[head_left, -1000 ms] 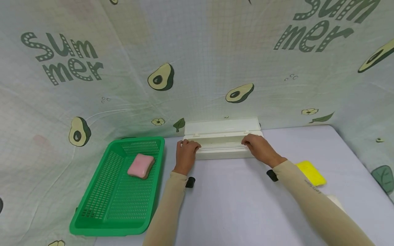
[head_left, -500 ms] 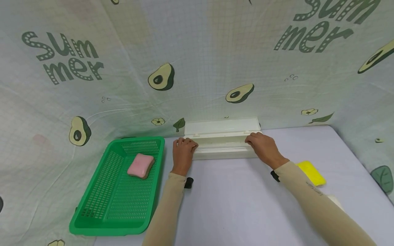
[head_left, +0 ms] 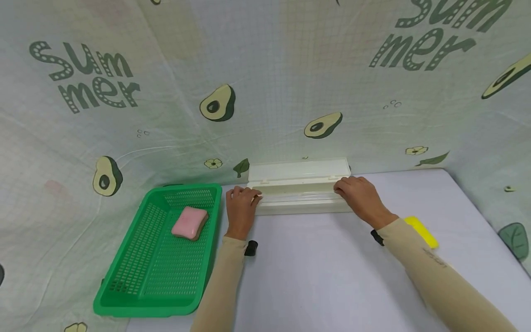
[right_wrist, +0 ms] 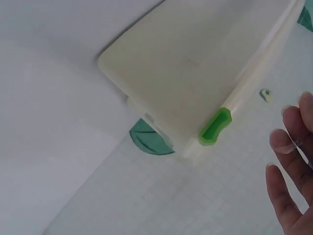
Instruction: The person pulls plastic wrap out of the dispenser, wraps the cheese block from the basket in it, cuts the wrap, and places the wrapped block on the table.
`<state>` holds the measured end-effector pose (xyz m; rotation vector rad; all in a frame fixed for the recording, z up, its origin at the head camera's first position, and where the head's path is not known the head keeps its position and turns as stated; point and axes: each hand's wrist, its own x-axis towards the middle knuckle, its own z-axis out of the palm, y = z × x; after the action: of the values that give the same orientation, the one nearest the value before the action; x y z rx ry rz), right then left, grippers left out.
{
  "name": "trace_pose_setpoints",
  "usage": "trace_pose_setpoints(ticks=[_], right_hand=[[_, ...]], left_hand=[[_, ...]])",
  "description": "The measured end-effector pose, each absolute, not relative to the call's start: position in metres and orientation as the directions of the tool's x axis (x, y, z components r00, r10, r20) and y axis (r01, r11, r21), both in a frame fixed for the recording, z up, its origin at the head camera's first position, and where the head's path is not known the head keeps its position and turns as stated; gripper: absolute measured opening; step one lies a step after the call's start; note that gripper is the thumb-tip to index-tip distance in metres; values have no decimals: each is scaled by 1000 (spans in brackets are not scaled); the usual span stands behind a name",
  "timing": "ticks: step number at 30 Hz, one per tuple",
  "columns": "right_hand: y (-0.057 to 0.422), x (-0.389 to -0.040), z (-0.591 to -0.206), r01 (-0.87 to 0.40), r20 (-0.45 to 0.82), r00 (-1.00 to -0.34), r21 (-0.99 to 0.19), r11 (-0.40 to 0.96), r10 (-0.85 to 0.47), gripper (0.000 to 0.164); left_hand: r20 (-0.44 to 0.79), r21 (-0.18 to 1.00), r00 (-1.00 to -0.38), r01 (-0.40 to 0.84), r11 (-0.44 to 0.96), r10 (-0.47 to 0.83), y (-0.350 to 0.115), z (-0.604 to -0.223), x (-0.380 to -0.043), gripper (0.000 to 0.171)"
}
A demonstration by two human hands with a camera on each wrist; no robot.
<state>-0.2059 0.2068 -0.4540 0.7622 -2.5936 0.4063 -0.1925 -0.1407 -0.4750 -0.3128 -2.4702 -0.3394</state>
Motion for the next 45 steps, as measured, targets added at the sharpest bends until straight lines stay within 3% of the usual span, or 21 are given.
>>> trace_pose_setpoints(ticks=[8, 24, 34, 45], right_hand=[[209, -196, -445, -577, 449, -764, -155, 802, -463, 11], [219, -184, -436, -612, 511, -713, -121, 782, -479, 19], [223, -184, -434, -654, 629, -620, -81, 753, -470, 22], [225, -179, -422, -664, 682, -569, -51, 746, -459, 22]], left_hand=[[643, 184, -755, 320, 929, 132, -143, -471, -189, 12], [601, 189, -791, 283, 940, 118, -146, -458, -179, 12], [617, 182, -776, 299, 937, 128, -147, -448, -174, 12], [661, 141, -727, 361, 922, 184, -150, -432, -168, 12]])
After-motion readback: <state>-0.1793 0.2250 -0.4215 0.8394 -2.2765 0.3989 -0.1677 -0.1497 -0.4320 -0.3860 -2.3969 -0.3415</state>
